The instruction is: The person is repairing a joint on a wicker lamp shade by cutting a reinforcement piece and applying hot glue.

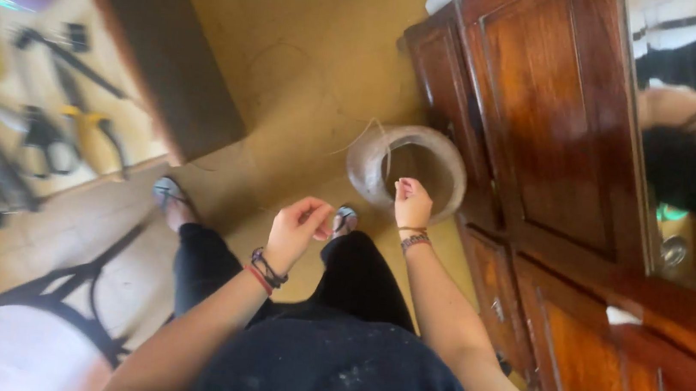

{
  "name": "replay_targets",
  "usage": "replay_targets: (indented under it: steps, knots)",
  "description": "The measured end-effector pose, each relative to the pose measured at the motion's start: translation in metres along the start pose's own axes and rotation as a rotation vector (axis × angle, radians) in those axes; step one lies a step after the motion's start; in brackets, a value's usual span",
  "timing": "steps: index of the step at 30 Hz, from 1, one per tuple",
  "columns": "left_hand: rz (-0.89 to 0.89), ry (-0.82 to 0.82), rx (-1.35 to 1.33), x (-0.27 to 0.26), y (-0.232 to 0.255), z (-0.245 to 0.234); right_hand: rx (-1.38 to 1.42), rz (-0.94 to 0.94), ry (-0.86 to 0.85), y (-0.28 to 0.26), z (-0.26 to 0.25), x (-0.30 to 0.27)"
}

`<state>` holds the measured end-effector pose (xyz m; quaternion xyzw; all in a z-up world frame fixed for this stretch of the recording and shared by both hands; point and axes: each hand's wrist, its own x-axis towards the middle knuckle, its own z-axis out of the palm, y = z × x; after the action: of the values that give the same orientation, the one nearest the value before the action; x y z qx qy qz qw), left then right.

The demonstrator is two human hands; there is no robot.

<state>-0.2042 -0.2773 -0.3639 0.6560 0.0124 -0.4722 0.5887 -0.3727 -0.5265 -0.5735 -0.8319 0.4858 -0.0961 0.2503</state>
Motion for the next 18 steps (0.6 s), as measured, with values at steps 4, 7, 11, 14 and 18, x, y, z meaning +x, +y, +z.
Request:
replay_targets:
  steps: [4, 7, 11, 14, 18]
  knots:
    - [-0.038, 0.051, -0.111, 0.038, -0.053, 0.038, 0.073, 0.184, -0.240, 0.083, 0.078, 0.054]
    - [-0.077, 0.080, -0.136, 0.049, -0.086, 0.054, 0.128, 0.307, -0.444, 0.131, 0.130, 0.057]
    - [-0.028, 0.126, -0.137, 0.057, -0.110, 0.054, 0.257, 0.161, -0.389, 0.128, 0.167, 0.068]
    - [-0.015, 0.172, -0.136, 0.040, -0.115, 0.058, -0.006, -0.129, -0.085, 0.101, 0.129, 0.069]
    - [0.134, 0.247, -0.009, -0.012, -0.066, 0.071, -0.086, -0.641, -0.047, -0.014, -0.007, 0.049]
